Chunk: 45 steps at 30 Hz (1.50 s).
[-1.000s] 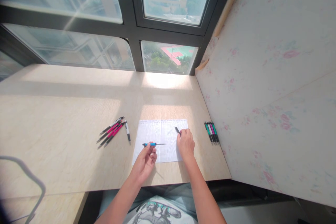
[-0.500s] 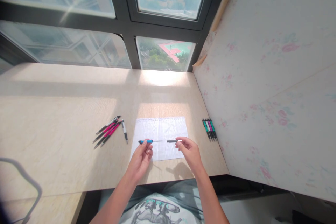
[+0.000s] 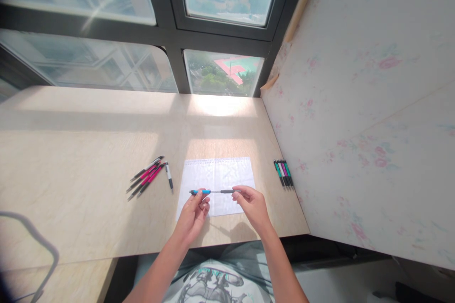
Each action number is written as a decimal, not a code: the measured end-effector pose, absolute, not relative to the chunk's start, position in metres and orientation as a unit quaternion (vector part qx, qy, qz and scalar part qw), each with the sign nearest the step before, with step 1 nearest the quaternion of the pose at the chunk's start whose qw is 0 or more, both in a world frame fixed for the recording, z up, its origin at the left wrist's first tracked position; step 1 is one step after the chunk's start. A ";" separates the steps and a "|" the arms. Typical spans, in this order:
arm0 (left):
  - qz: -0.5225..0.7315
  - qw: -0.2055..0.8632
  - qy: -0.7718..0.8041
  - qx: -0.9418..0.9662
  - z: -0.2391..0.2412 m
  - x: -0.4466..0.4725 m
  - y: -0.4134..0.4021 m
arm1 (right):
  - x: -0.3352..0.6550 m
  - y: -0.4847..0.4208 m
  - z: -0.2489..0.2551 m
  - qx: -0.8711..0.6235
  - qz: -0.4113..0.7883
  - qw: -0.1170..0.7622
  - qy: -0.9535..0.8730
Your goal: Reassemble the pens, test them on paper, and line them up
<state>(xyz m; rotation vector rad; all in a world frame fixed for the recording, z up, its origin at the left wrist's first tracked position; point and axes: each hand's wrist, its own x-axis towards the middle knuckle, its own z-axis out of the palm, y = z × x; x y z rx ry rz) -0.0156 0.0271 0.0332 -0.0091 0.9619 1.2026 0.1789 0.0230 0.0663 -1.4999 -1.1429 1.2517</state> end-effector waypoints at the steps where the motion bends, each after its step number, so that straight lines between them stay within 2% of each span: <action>1: 0.540 0.722 0.432 0.001 0.034 -0.014 0.026 | 0.177 0.022 0.066 -0.598 0.505 0.423 -0.458; 20: 0.519 0.733 0.437 0.054 0.046 -0.003 0.000 | 0.164 0.004 0.054 -0.586 0.499 0.451 -0.452; 32: 0.526 0.726 0.438 0.062 0.043 -0.008 -0.008 | 0.164 -0.002 0.062 -0.592 0.459 0.419 -0.514; 38: 0.524 0.720 0.442 0.108 0.044 -0.008 -0.010 | 0.167 -0.003 0.058 -0.624 0.397 0.382 -0.554; 45: 0.534 0.715 0.446 0.069 0.044 -0.008 -0.013 | 0.170 -0.004 0.055 -0.580 0.475 0.400 -0.527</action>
